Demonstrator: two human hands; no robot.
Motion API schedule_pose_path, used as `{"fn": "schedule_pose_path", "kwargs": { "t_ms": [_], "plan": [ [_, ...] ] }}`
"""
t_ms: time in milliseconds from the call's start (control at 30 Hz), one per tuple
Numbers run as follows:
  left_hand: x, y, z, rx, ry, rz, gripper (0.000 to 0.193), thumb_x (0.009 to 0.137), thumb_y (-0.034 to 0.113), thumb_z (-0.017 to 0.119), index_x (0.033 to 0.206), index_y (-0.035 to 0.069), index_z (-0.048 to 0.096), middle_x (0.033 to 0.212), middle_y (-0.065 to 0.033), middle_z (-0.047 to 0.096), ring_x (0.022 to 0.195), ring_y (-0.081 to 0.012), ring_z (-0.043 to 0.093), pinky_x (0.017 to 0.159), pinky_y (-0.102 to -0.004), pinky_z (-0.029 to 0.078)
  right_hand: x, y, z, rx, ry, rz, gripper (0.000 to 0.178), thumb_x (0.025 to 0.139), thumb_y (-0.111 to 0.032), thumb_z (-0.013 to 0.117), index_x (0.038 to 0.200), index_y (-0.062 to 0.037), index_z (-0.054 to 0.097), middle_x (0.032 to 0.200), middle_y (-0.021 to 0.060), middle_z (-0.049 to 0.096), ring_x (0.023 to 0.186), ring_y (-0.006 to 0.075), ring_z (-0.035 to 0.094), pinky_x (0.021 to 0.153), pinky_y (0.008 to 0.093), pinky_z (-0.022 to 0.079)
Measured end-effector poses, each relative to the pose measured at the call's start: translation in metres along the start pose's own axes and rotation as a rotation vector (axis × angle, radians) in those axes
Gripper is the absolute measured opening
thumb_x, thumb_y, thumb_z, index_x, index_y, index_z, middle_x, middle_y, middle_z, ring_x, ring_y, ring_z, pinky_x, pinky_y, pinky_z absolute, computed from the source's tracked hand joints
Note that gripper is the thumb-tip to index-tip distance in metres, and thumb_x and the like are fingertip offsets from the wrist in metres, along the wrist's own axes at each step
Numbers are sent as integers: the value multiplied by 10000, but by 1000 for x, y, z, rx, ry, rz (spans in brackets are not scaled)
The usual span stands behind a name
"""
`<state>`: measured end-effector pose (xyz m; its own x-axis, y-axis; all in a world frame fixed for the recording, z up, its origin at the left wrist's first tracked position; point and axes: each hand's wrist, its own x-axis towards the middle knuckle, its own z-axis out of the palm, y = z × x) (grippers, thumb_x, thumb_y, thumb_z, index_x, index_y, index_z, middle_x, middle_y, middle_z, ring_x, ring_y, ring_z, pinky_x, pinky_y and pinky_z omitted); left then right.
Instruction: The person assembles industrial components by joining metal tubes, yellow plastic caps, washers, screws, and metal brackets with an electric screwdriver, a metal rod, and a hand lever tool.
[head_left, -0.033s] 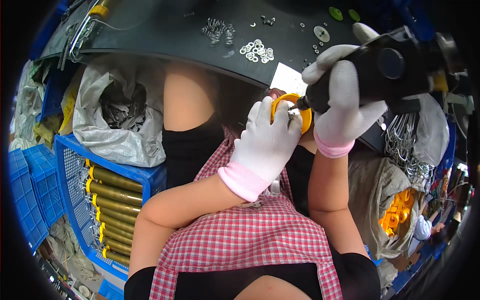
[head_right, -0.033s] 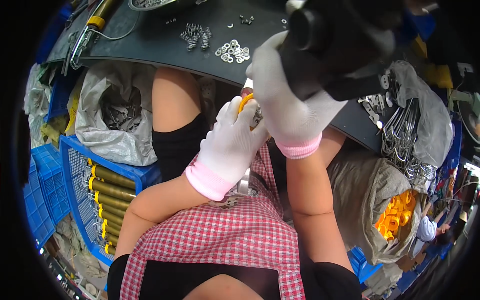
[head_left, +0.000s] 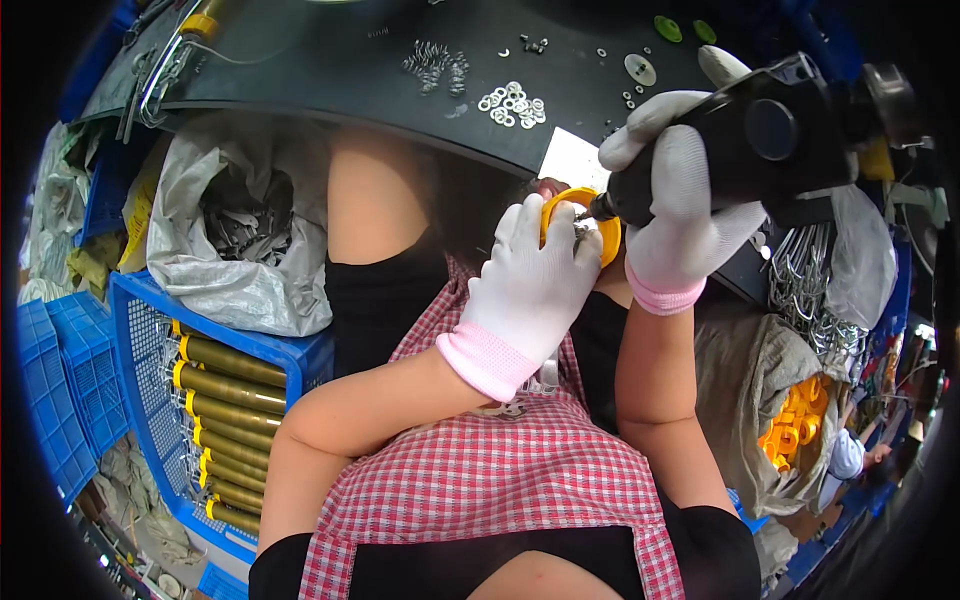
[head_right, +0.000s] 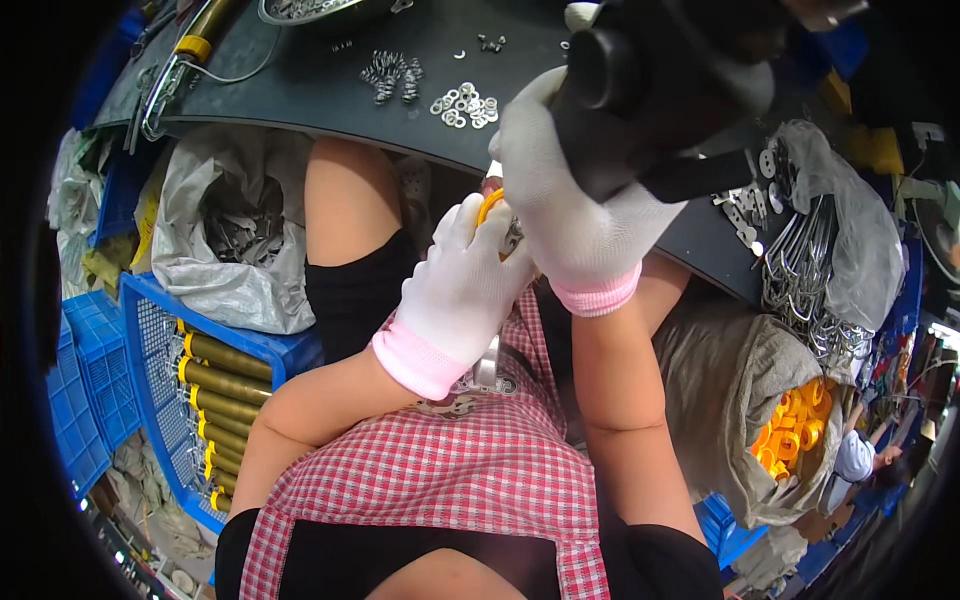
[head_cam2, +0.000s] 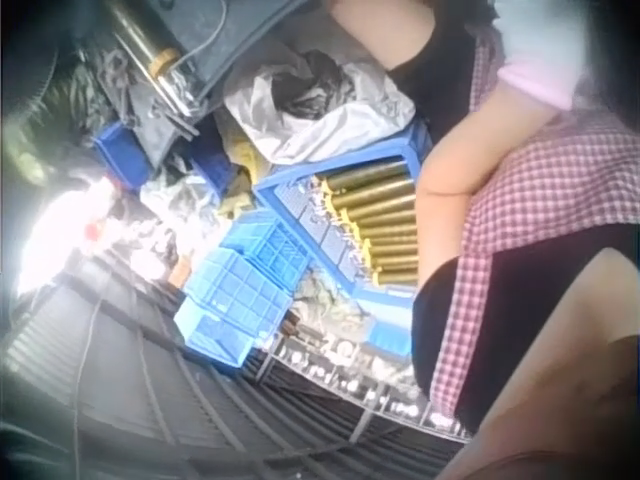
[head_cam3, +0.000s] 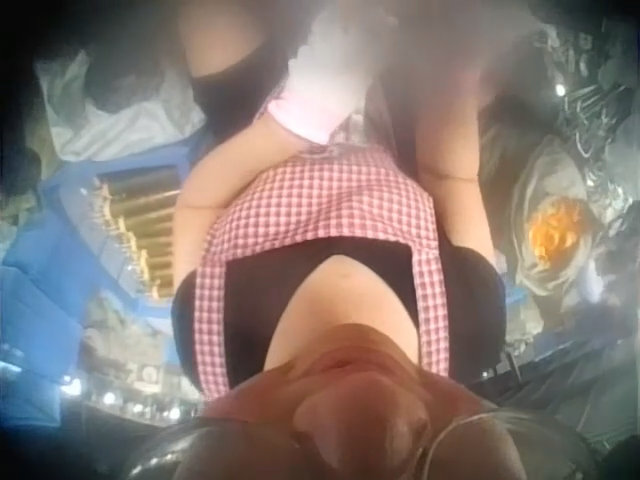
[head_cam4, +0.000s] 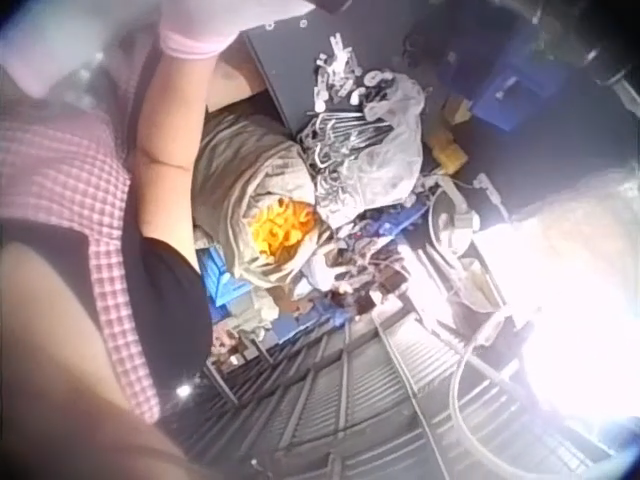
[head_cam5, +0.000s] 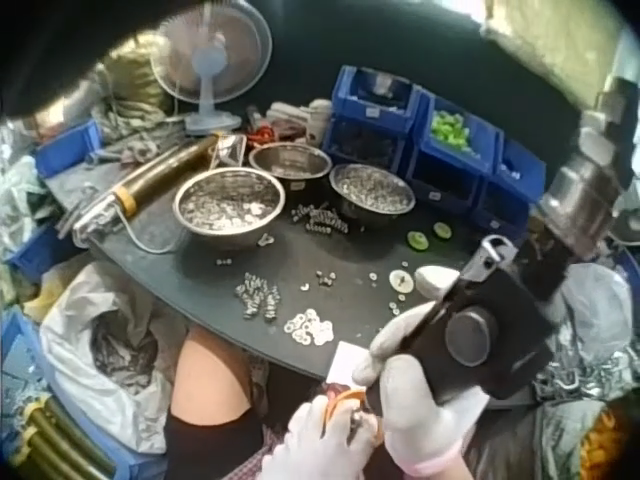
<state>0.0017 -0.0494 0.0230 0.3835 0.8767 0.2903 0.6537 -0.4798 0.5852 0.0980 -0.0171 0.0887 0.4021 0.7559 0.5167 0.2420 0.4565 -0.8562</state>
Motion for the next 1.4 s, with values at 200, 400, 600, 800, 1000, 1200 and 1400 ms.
{"fn": "schedule_pose_path", "kwargs": {
  "t_ms": [200, 400, 600, 800, 1000, 1200, 1400],
  "plan": [
    [-4, -6, -4, 248, -141, 220, 340, 775, 189, 668, 1102, 135, 593, 1107, -127, 547, 1014, -309, 592, 753, -367, 549, 8, -5, -36, -35, 74, -267, 633, 892, -209, 553, 1358, 112, 270, 1024, 245, 620, 662, 185, 612, 612, 302, 517],
    [11, -12, -26, 59, -141, 460, 329, 733, 201, 685, 1039, 111, 605, 1096, -111, 555, 1054, -344, 545, 834, -445, 491, -13, -3, -113, 96, 200, 95, 557, 906, -221, 536, 1377, -8, 329, 1095, 120, 550, 722, 125, 548, 551, 287, 499],
    [128, -34, 10, -176, -99, 456, 160, 799, 122, 643, 948, 71, 671, 919, -107, 637, 911, -304, 592, 829, -393, 472, -90, 44, -136, 585, 357, 264, 543, 898, -198, 548, 1360, 7, 349, 1034, 198, 584, 668, 183, 606, 540, 305, 542],
    [188, -23, 52, 85, -457, 715, 103, 755, 135, 671, 854, 114, 692, 887, -74, 630, 878, -285, 588, 801, -402, 468, -110, 47, -144, 568, 387, 279, 571, 893, -178, 572, 1360, 42, 330, 1021, 194, 591, 657, 166, 603, 550, 291, 541],
    [188, -28, 57, 204, -518, 810, 62, 706, 151, 688, 768, 146, 690, 823, -39, 594, 865, -274, 564, 760, -396, 469, -103, 47, -143, 540, 400, 231, 546, 880, -124, 539, 1355, 48, 334, 1021, 198, 589, 666, 171, 604, 561, 297, 542],
    [181, -23, 33, 121, -344, 775, 83, 746, 101, 687, 803, 55, 648, 838, -62, 630, 776, -233, 594, 730, -364, 483, -70, -3, -136, 783, 441, 6, 673, 893, -240, 580, 1440, -77, 223, 1123, 182, 565, 714, 177, 589, 555, 342, 523],
    [94, 10, -52, -1485, -546, -77, 131, 892, 65, 632, 1002, 27, 571, 855, -70, 617, 789, -135, 583, 731, -252, 483, -15, -72, -117, 811, 322, -203, 509, 850, -225, 658, 1239, 5, 426, 980, 40, 460, 628, 65, 399, 554, 223, 331]
  ]
}}
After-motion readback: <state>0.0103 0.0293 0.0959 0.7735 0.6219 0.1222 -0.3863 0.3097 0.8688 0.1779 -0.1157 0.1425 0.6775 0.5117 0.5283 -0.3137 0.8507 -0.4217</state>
